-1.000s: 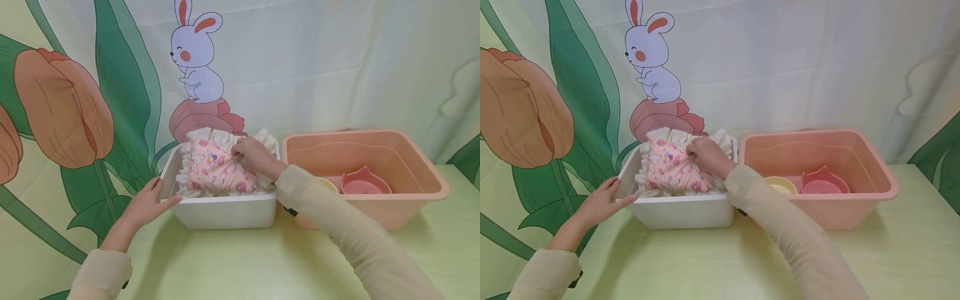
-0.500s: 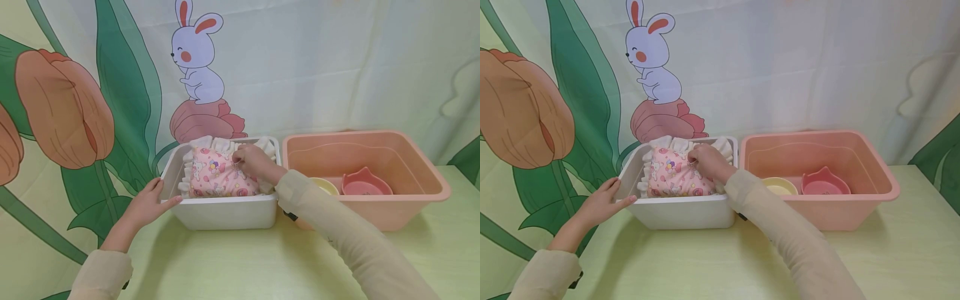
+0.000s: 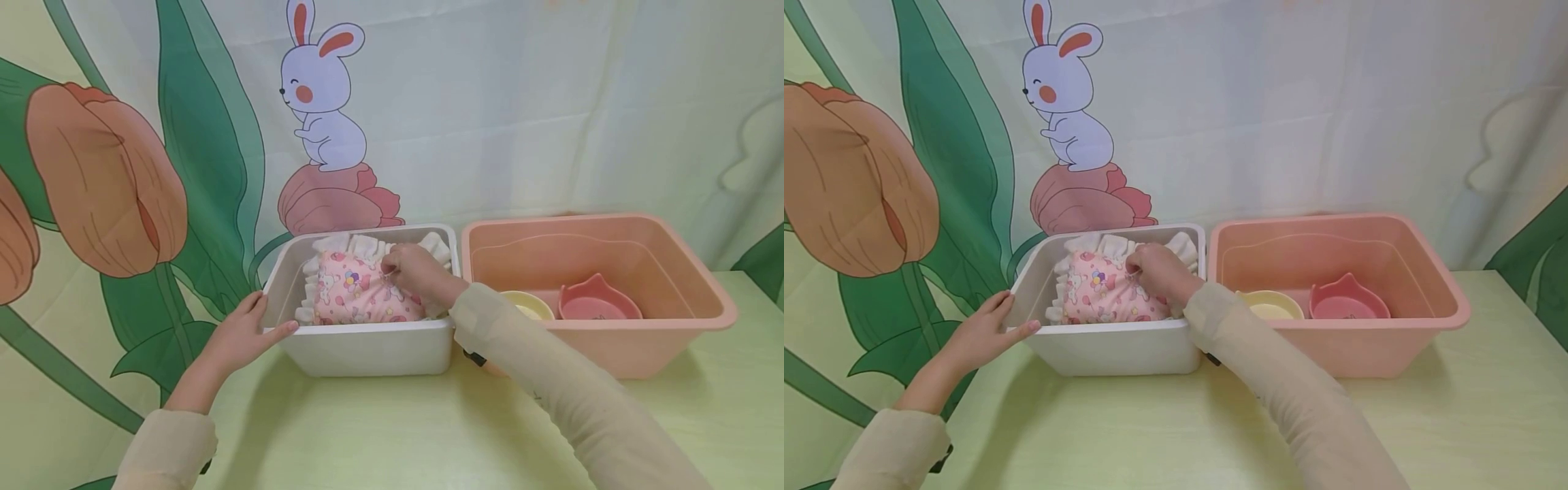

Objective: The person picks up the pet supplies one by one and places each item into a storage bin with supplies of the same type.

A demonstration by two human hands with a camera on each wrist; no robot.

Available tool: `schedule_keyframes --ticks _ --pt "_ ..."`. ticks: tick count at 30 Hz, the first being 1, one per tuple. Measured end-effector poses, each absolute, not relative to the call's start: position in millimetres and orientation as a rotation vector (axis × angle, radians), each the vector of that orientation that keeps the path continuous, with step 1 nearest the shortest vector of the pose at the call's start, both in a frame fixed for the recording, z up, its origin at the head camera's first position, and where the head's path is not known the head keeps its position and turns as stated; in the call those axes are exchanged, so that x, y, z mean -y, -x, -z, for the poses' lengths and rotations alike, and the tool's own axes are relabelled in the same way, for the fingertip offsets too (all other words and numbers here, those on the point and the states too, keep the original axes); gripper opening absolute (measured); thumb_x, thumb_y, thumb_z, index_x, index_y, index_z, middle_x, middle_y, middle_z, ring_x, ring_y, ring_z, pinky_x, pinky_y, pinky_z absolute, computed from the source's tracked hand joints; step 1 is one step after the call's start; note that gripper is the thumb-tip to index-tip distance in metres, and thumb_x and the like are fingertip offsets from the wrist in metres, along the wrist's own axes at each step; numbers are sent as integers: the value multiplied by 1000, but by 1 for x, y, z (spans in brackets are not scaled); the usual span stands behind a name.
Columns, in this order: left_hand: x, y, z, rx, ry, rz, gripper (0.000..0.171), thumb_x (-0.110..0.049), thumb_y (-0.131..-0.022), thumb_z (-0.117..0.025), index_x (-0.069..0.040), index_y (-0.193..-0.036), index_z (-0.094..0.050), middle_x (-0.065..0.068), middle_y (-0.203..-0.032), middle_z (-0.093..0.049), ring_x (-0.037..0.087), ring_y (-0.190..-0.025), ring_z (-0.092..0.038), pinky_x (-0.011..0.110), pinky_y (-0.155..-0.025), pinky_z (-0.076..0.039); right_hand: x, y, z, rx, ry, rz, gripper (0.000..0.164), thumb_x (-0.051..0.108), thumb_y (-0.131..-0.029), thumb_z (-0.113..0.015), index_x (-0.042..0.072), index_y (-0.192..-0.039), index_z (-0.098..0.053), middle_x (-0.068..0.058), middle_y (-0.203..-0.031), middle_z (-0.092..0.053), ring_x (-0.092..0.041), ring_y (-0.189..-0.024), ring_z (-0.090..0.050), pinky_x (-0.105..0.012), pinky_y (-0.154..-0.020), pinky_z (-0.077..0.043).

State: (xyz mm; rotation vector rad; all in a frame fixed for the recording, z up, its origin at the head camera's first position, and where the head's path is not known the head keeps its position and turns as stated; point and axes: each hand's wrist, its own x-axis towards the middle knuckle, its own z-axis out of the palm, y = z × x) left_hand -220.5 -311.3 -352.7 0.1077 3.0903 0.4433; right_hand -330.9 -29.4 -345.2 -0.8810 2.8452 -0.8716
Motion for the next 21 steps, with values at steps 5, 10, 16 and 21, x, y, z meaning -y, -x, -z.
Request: schedule_keyframes --ticks 5,10,16,21 --pt "312 221 353 -3088 -102 -443 95 -65 -79 -42 4 -140 -15 22 -143 -18 43 -123 -30 60 -93 -31 29 330 348 -2833 886 883 16 4 -83 -59 12 -93 -67 1 -84 -57 -15 -82 -48 -24 -80 -45" --pt "311 221 353 -3080 -88 -443 97 -67 -79 -41 3 -140 -15 22 -143 -18 43 -124 -30 61 -93 -31 29 330 351 -2817 890 883 15 4 -83 -59 12 -92 -67 1 -85 -57 -15 -82 -49 -25 -81 -45" --pt "310 220 352 -3079 -87 -451 96 -65 -79 -42 3 -140 -15 23 -143 -18 44 -123 -30 61 -92 -31 29 330 352 -2812 901 852 13 7 -83 -60 12 -91 -67 1 -85 -57 -15 -83 -48 -25 -81 -44" --pt "311 220 352 -3086 -92 -452 95 -65 -79 -42 3 -140 -16 22 -143 -19 43 -123 -31 61 -92 -32 29 329 351 -2815 912 824 13 6 -82 -60 12 -92 -67 0 -87 -57 -15 -84 -48 -26 -82 -44"
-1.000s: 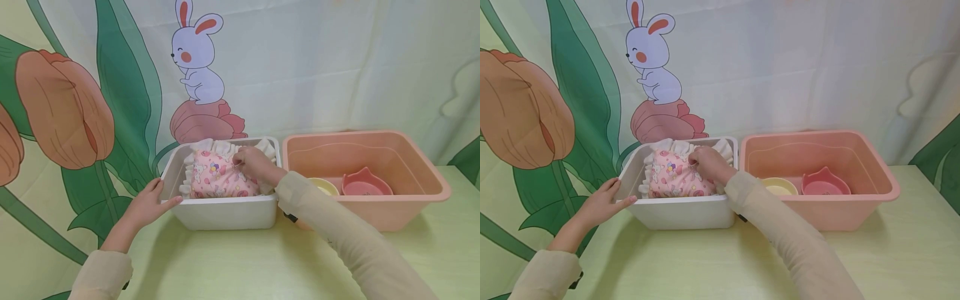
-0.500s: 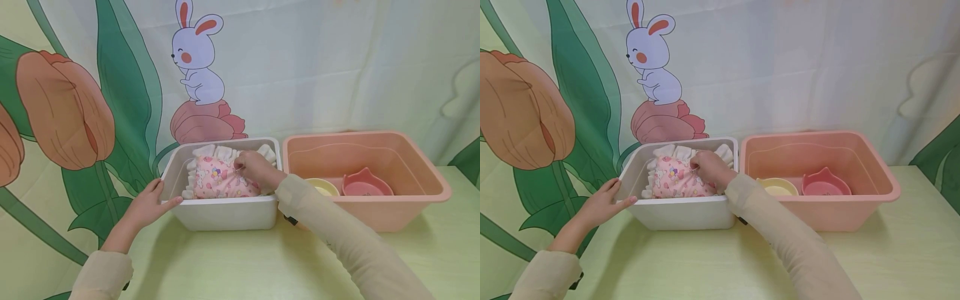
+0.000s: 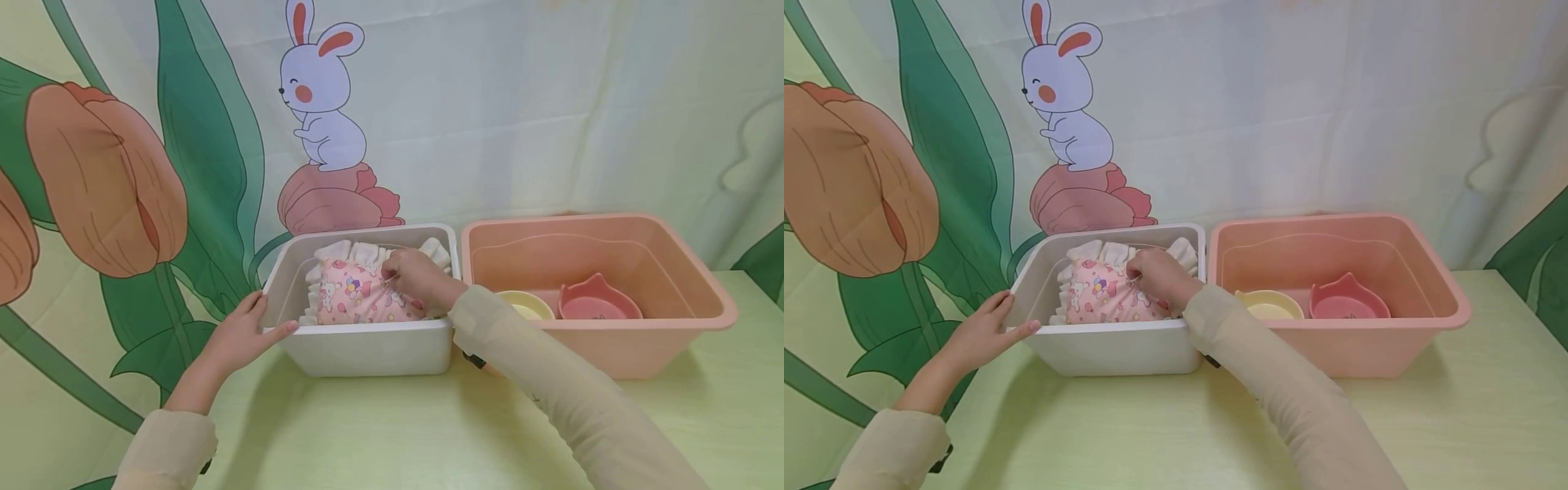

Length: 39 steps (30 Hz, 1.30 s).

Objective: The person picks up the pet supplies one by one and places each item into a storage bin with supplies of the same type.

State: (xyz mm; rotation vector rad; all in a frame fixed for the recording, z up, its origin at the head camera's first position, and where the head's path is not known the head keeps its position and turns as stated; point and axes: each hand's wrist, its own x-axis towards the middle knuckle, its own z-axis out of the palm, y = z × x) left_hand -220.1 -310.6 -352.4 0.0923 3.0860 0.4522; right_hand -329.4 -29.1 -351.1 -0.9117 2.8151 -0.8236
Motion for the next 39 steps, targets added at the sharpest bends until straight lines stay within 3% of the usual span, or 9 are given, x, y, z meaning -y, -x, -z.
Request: schedule_keyframes --ticks 13,33,39 --pt "311 220 352 -3092 -119 -450 94 -63 -80 -43 3 -140 -16 22 -143 -19 43 -123 -31 61 -93 -31 31 326 353 -2758 859 779 12 10 -82 -62 14 -92 -66 1 -93 -59 -15 -86 -48 -24 -75 -44" --pt "311 220 352 -3085 -119 -443 94 -63 -80 -43 4 -139 -15 23 -143 -18 44 -123 -30 61 -93 -30 34 328 357 -2804 980 608 11 7 -82 -61 13 -88 -68 1 -89 -61 -15 -83 -49 -25 -78 -42" --pt "312 220 352 -3086 -118 -436 94 -64 -80 -43 4 -140 -15 23 -143 -18 43 -124 -30 61 -94 -30 34 325 357 -2718 891 724 14 7 -85 -57 12 -93 -67 -1 -93 -58 -16 -89 -49 -21 -50 -42"
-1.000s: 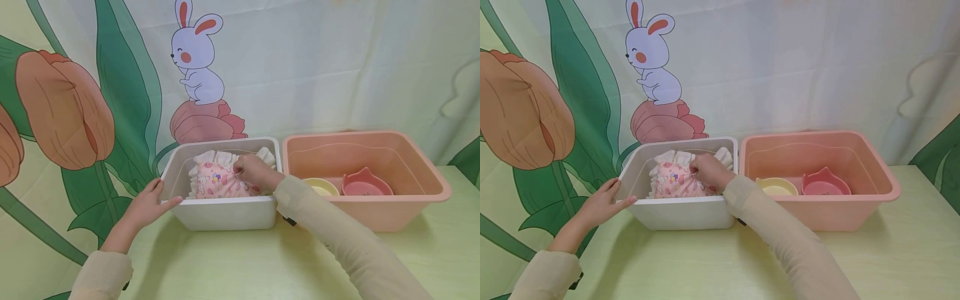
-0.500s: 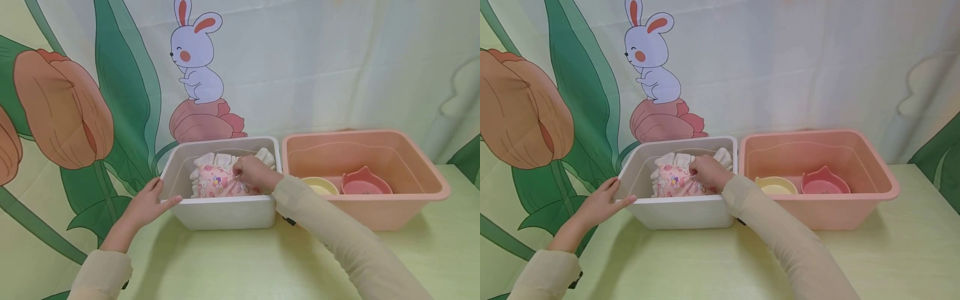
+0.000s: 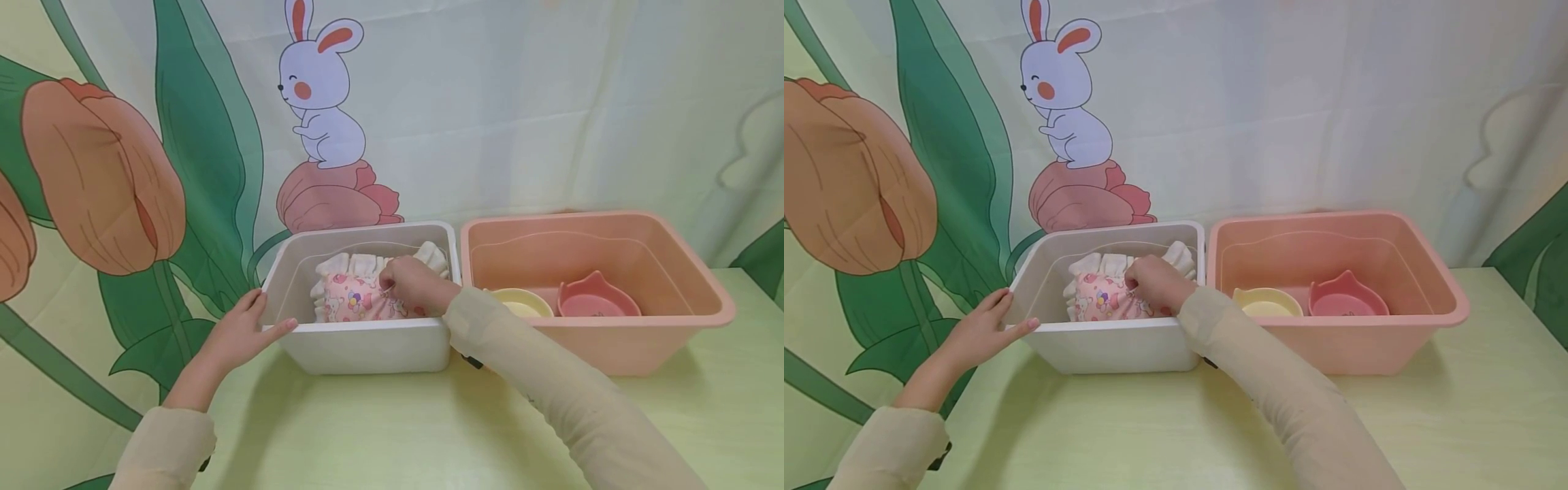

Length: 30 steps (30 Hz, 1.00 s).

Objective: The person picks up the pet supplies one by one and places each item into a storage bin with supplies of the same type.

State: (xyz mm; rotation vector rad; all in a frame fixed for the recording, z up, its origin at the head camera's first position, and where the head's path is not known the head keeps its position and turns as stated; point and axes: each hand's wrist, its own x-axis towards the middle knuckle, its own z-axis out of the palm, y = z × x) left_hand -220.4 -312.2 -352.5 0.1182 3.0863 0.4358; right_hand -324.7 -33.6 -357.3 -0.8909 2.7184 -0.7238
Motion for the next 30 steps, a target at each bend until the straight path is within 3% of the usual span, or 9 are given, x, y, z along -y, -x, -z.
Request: schedule_keyframes --ticks 2,5,12,17,24,30 --pt "312 220 352 -3085 -116 -436 94 -64 -80 -43 4 -140 -15 23 -143 -18 43 -124 -30 61 -94 -30 33 324 358 -2687 859 758 15 6 -86 -55 12 -94 -66 -2 -95 -57 -17 -92 -48 -20 -41 -38" --pt "311 220 352 -3086 -115 -437 95 -64 -80 -43 4 -140 -15 23 -143 -18 44 -123 -30 61 -93 -30 33 324 358 -2679 844 767 17 5 -86 -54 13 -96 -66 -2 -96 -57 -17 -93 -48 -20 -43 -38" --pt "311 220 351 -3089 -119 -440 94 -63 -80 -44 4 -139 -16 22 -142 -19 43 -123 -31 61 -93 -30 33 322 360 -2702 887 675 18 1 -84 -54 14 -84 -67 0 -87 -58 -17 -85 -48 -25 -71 -42" --pt "311 219 351 -3095 -129 -443 93 -63 -80 -44 4 -139 -17 22 -142 -20 43 -122 -33 60 -93 -31 32 322 360 -2718 919 599 15 2 -83 -56 12 -81 -67 1 -84 -59 -16 -83 -49 -26 -77 -41" --pt "310 219 351 -3090 -126 -439 93 -63 -80 -43 4 -140 -16 22 -143 -19 43 -123 -31 60 -93 -31 33 324 362 -2732 941 500 13 5 -82 -59 12 -87 -68 1 -86 -62 -15 -82 -50 -27 -80 -42" --pt "310 219 351 -3092 -123 -436 94 -64 -80 -43 4 -139 -16 22 -142 -19 43 -122 -32 60 -93 -31 31 322 362 -2692 925 475 21 11 -84 -56 13 -104 -65 0 -99 -63 -15 -87 -51 -30 -88 -42"
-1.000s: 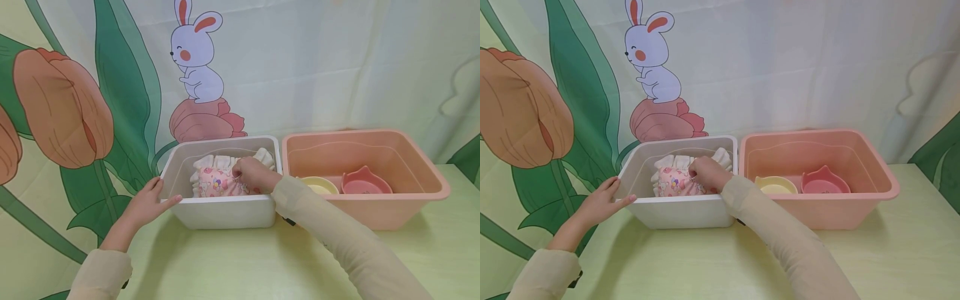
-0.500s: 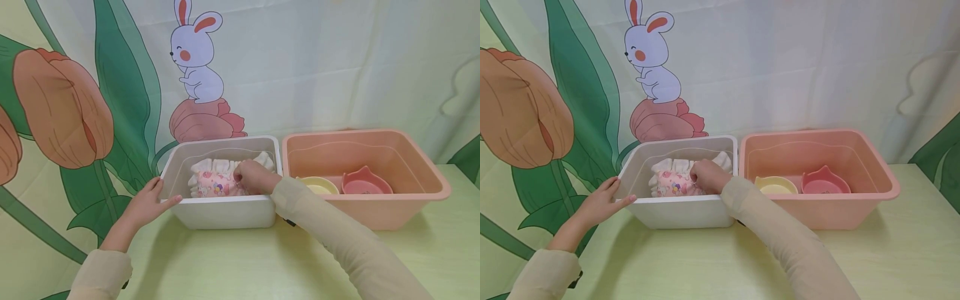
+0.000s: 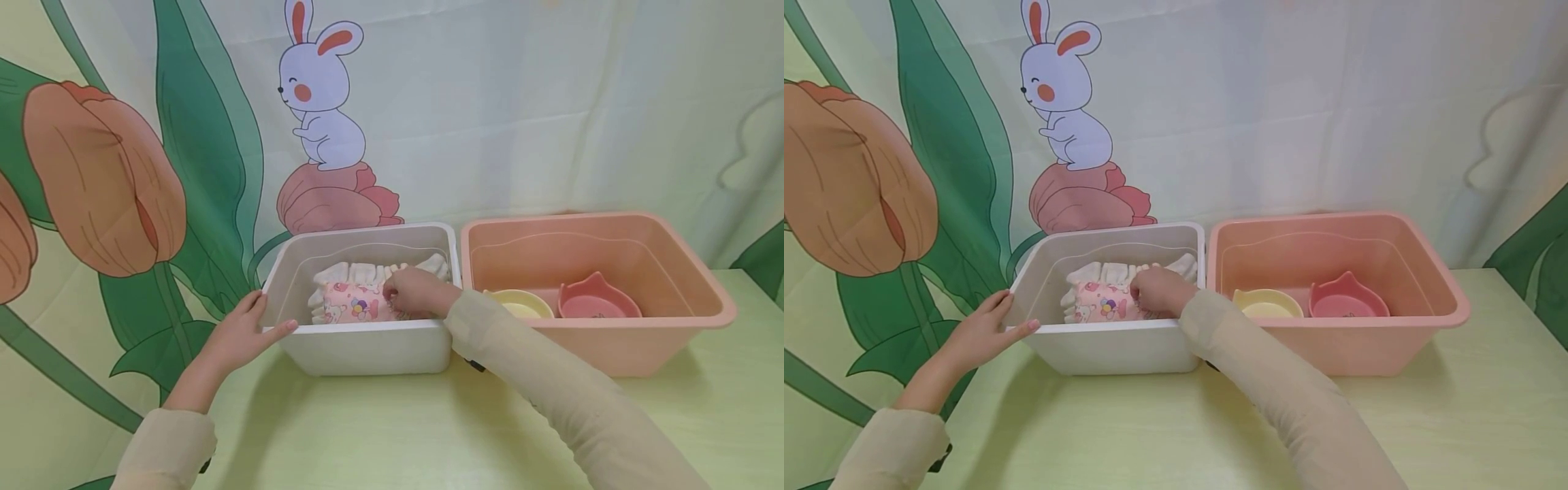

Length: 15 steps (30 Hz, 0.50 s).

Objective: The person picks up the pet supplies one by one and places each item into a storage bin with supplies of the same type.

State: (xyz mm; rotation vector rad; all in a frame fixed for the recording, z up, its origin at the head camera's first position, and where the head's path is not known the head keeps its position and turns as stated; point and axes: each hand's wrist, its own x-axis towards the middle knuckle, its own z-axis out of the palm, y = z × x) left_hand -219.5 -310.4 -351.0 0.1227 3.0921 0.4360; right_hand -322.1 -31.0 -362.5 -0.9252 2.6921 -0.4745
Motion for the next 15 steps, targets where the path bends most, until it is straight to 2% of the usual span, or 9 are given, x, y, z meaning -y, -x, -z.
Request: schedule_keyframes --ticks 5,9,12,15 --pt "310 220 351 -3092 -125 -435 93 -64 -80 -43 4 -139 -17 22 -142 -20 43 -122 -32 60 -92 -31 28 320 362 -2672 929 417 37 18 -83 -59 15 -120 -57 0 -119 -57 -15 -101 -51 -34 -99 -36" --pt "310 220 351 -3089 -122 -439 93 -63 -80 -43 3 -140 -16 22 -142 -20 43 -122 -32 61 -92 -31 25 320 361 -2651 952 383 46 22 -82 -60 16 -127 -50 0 -128 -52 -15 -116 -47 -34 -103 -31" --pt "310 220 351 -3089 -122 -438 93 -63 -80 -43 4 -140 -16 22 -142 -19 43 -122 -32 60 -92 -31 23 320 361 -2648 986 359 48 25 -83 -59 17 -129 -48 1 -130 -50 -15 -119 -45 -34 -103 -31" --pt "310 220 351 -3089 -121 -438 94 -63 -80 -43 4 -139 -16 22 -142 -19 43 -122 -32 60 -92 -31 21 319 361 -2635 1003 372 48 25 -84 -57 20 -130 -46 1 -130 -49 -13 -112 -47 -34 -101 -33"
